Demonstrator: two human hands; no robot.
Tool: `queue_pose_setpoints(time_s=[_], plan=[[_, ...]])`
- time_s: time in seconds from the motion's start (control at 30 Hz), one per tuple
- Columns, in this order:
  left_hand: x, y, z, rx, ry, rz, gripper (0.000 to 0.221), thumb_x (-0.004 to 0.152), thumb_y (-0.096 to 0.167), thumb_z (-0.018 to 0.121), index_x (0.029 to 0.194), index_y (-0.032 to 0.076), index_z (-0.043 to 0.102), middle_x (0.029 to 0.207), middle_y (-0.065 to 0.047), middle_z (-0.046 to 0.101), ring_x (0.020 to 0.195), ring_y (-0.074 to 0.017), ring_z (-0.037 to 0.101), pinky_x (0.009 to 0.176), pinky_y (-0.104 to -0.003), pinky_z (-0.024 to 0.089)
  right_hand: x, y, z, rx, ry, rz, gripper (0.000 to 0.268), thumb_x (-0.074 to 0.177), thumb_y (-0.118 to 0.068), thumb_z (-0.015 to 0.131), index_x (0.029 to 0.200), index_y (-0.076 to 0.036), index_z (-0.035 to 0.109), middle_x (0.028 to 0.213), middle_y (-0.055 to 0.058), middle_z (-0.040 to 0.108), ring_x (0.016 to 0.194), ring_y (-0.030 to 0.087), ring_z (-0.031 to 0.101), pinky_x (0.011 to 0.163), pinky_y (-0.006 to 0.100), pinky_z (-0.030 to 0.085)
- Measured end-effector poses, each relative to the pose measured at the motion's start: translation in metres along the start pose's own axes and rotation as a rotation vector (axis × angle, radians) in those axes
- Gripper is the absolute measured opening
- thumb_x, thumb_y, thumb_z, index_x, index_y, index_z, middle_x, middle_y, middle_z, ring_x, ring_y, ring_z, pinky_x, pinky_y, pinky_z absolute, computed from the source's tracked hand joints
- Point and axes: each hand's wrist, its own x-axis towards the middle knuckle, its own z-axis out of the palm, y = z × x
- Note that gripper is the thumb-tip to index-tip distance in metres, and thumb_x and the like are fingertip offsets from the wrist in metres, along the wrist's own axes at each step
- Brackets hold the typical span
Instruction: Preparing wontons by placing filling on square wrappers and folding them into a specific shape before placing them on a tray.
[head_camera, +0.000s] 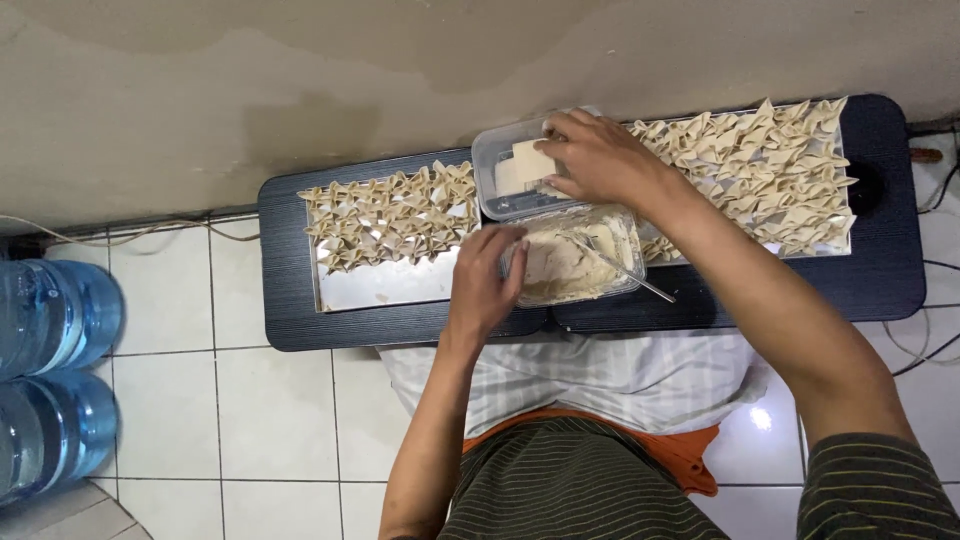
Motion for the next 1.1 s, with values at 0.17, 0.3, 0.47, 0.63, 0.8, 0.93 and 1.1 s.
queue_pose_setpoints(time_s=[0.17, 0.3, 0.47, 0.63, 0.8, 0.93, 1.1], plan=[[0.044, -0.02, 0.005, 0.231, -0.002, 0.058, 0.025, 0.096, 0.015, 0.07, 0.119, 0.006, 0.07, 0.109, -0.015, 0.069, 0.11, -0.0366, 0.065, 0.094, -0.052, 0.05, 0.002, 0.016, 0.022, 0.038, 0.007, 0.004, 0.036, 0.092, -0.031, 0.074, 0.121, -0.01, 0.077, 0.122, 0.016, 0.07, 0.115, 0.036, 0.064, 0.093, 0.048, 0.054], [0.077, -0.047, 0.02, 0.501, -0.185, 0.098, 0.045, 0.086, 0.027, 0.078, 0.127, 0.011, 0.068, 0.127, -0.009, 0.066, 0.128, -0.031, 0.055, 0.101, -0.05, 0.045, -0.001, 0.021, 0.023, 0.047, 0.046, -0.025, 0.038, 0.092, -0.032, 0.074, 0.12, -0.007, 0.076, 0.124, 0.015, 0.071, 0.118, 0.035, 0.063, 0.097, 0.046, 0.053], [0.096, -0.07, 0.027, 0.573, -0.259, 0.13, 0.032, 0.086, 0.032, 0.076, 0.115, 0.018, 0.075, 0.117, -0.003, 0.069, 0.118, -0.0257, 0.059, 0.096, -0.047, 0.046, -0.006, 0.026, 0.033, 0.064, 0.052, -0.016, 0.038, 0.094, -0.031, 0.073, 0.123, -0.007, 0.076, 0.128, 0.016, 0.071, 0.122, 0.035, 0.063, 0.102, 0.045, 0.051], [0.104, -0.076, 0.025, 0.569, -0.295, 0.165, 0.028, 0.089, 0.029, 0.075, 0.115, 0.017, 0.076, 0.112, -0.002, 0.07, 0.112, -0.0235, 0.063, 0.096, -0.046, 0.045, -0.009, 0.022, 0.029, 0.072, 0.05, 0.005, 0.036, 0.095, -0.029, 0.072, 0.124, -0.007, 0.076, 0.13, 0.016, 0.071, 0.125, 0.035, 0.062, 0.105, 0.044, 0.049], [0.111, -0.075, 0.018, 0.576, -0.369, 0.184, 0.035, 0.087, 0.034, 0.076, 0.118, 0.018, 0.074, 0.116, -0.002, 0.068, 0.114, -0.0245, 0.063, 0.094, -0.047, 0.045, -0.007, 0.028, 0.038, 0.108, 0.037, 0.026, 0.035, 0.096, -0.023, 0.071, 0.126, -0.004, 0.075, 0.132, 0.017, 0.07, 0.127, 0.035, 0.061, 0.107, 0.044, 0.048], [0.111, -0.07, 0.017, 0.565, -0.367, 0.17, 0.043, 0.086, 0.035, 0.079, 0.124, 0.015, 0.072, 0.122, -0.005, 0.064, 0.115, -0.0263, 0.062, 0.094, -0.047, 0.046, -0.009, 0.02, 0.031, 0.103, 0.034, 0.034, 0.035, 0.095, -0.021, 0.071, 0.126, -0.005, 0.074, 0.132, 0.016, 0.069, 0.127, 0.034, 0.06, 0.107, 0.044, 0.047], [0.113, -0.064, 0.014, 0.498, -0.389, 0.135, 0.04, 0.091, 0.03, 0.073, 0.128, 0.014, 0.069, 0.129, -0.007, 0.061, 0.12, -0.0292, 0.061, 0.098, -0.048, 0.045, -0.008, 0.014, 0.027, 0.114, 0.02, 0.059, 0.034, 0.094, -0.019, 0.072, 0.124, -0.004, 0.075, 0.131, 0.018, 0.068, 0.127, 0.036, 0.06, 0.108, 0.046, 0.047]])
